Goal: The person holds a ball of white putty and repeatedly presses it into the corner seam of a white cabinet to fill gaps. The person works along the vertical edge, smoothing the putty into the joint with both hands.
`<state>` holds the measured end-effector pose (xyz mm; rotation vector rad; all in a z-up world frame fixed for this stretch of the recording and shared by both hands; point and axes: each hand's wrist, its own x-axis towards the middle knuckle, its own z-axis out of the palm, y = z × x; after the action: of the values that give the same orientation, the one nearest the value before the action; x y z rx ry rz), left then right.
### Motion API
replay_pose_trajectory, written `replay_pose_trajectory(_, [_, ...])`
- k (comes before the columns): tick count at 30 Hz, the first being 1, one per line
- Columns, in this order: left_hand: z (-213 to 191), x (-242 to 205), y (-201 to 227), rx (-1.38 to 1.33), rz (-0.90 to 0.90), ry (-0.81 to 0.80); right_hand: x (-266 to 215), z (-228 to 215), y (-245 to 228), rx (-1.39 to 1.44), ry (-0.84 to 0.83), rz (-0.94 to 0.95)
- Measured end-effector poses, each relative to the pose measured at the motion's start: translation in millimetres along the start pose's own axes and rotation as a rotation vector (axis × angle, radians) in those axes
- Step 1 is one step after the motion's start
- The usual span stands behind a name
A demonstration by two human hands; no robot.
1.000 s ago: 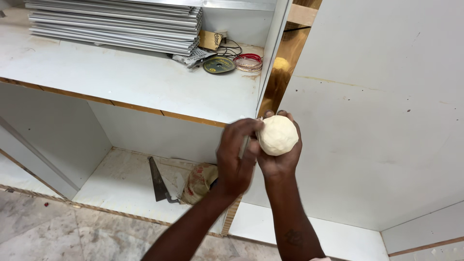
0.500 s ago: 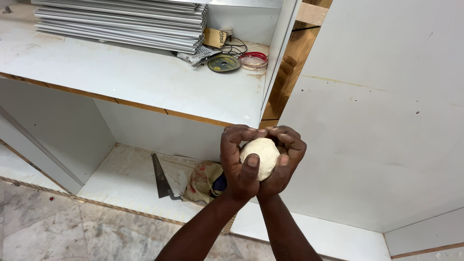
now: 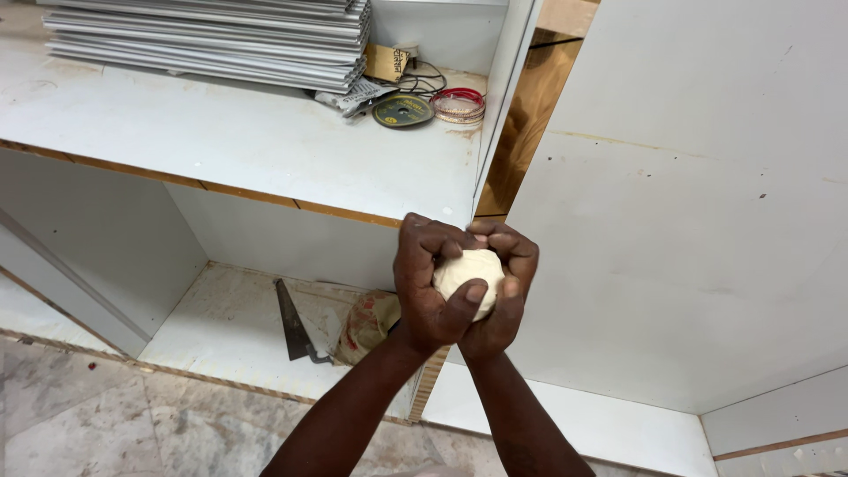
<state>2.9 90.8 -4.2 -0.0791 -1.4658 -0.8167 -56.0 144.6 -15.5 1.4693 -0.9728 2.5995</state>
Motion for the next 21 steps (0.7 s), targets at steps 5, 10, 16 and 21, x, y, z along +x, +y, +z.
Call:
replay_pose_trajectory(5, [5, 4, 1, 0.194, 0.059, -0.005, 13, -2, -4, -0.005, -0.012, 0.056])
replay_pose_trajectory(10, [13, 1, -2, 0.09, 0.02, 0.053, 21, -8, -1, -0.043, -0.043, 0.009])
replay_pose_trajectory(16, [15, 0, -13, 0.04, 0.056, 0.038, 29, -16, -6, -0.12, -0.114, 0.021])
replay_pose_trajectory(21, [24, 1, -14, 0.036, 0.09, 0.018, 35, -27, -6, -0.262, -0.132, -0.045])
